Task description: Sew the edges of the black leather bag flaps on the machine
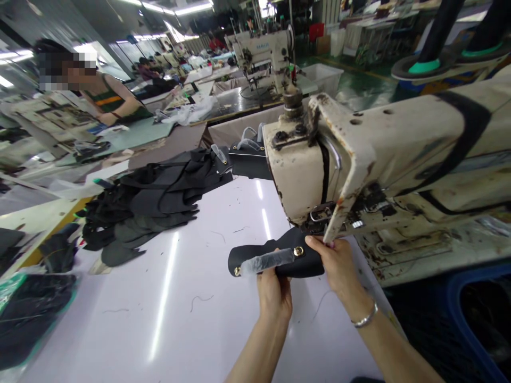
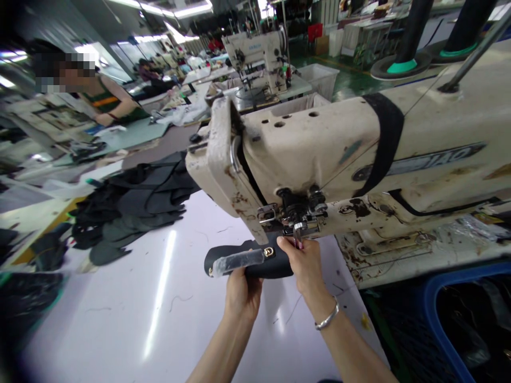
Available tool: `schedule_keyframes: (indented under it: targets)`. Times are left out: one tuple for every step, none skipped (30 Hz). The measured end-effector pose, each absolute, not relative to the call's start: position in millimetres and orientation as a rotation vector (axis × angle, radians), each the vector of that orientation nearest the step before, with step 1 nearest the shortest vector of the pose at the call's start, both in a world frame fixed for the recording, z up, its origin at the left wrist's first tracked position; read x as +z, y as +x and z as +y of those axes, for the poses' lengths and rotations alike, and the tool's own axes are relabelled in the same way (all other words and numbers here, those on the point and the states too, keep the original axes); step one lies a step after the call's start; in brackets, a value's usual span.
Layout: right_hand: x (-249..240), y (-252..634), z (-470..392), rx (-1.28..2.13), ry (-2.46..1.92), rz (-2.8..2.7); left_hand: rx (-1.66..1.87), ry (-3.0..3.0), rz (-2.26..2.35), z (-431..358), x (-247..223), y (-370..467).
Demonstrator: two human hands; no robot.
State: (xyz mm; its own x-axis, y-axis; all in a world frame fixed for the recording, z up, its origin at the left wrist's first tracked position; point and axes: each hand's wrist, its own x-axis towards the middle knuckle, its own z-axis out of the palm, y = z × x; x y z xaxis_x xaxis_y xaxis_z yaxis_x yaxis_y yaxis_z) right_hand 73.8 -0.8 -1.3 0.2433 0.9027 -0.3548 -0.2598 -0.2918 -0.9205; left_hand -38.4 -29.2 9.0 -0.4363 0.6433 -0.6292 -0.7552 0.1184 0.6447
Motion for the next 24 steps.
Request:
schedule_keyframes:
  targets:
    - [-0.3,78.8,-0.9,1.330,-1.395,-0.707,1.572,-0.139,1.268,-32.2,10.4,-35.8]
    - [0.8,82.8,-0.9,1.336,-1.378,-0.750,1.550,-0.133,1.271,-35.1,11.3,-34.9]
    - [1.6,85.7,-0.7,1.331,-1.360,-0.781,1.503,-0.105,1.268,-38.5,11.7,-36.1]
    - [2.1,87.6,-0.5,1.319,-1.347,-0.804,1.414,-0.049,1.260,-43.1,11.8,-39.4]
    - [2.3,88.8,-0.1,1.306,-1.345,-0.824,1.268,0.033,1.246,-49.0,11.7,-44.6]
    - [2.2,89.3,0.3,1.294,-1.351,-0.840,1.080,0.143,1.238,-56.5,11.7,-51.4]
    - [2.0,89.5,0.6,1.285,-1.360,-0.850,0.882,0.276,1.244,-65.0,11.9,-59.0]
    - [1.7,89.5,0.8,1.281,-1.367,-0.858,0.699,0.429,1.273,-74.1,12.5,-66.8]
    - [1.3,89.5,1.1,1.278,-1.371,-0.868,0.599,0.616,1.352,-82.7,13.3,-74.1]
    - [0.9,89.5,1.3,1.277,-1.373,-0.878,0.585,0.831,1.460,-90.0,14.3,-80.1]
    - [0.5,89.4,1.5,1.279,-1.371,-0.885,0.651,1.067,1.580,-95.0,15.0,-84.4]
    - [0.3,89.4,1.7,1.287,-1.364,-0.888,0.768,1.309,1.690,-97.2,15.1,-86.6]
    - [0.1,89.4,2.0,1.298,-1.352,-0.885,0.880,1.532,1.767,-96.3,14.4,-86.8]
    - [0.1,89.4,2.3,1.313,-1.337,-0.881,0.953,1.723,1.810,-92.3,12.9,-85.4]
    - [0.4,89.5,2.6,1.329,-1.318,-0.872,0.976,1.874,1.823,-85.7,10.9,-82.6]
    - [0.9,89.7,2.7,1.345,-1.299,-0.864,0.957,1.987,1.813,-77.3,8.6,-79.3]
    - [1.7,90.1,2.8,1.360,-1.283,-0.858,0.920,2.068,1.792,-67.8,6.6,-75.9]
    - [2.6,90.8,2.7,1.373,-1.269,-0.857,0.889,2.125,1.767,-58.1,5.4,-73.0]
    - [3.8,91.7,2.4,1.385,-1.255,-0.860,0.871,2.168,1.742,-49.2,5.2,-70.8]
    - [5.0,92.8,2.0,1.394,-1.242,-0.867,0.860,2.205,1.721,-41.4,6.2,-69.6]
    - [6.2,93.9,1.5,1.398,-1.232,-0.875,0.848,2.239,1.705,-35.3,8.2,-69.1]
    - [7.3,94.9,1.1,1.401,-1.229,-0.883,0.832,2.271,1.693,-30.7,10.9,-69.3]
    - [8.2,95.7,0.8,1.403,-1.229,-0.884,0.819,2.301,1.681,-27.5,14.1,-69.9]
    - [8.9,96.2,0.6,1.405,-1.228,-0.880,0.807,2.330,1.665,-25.3,17.4,-70.6]
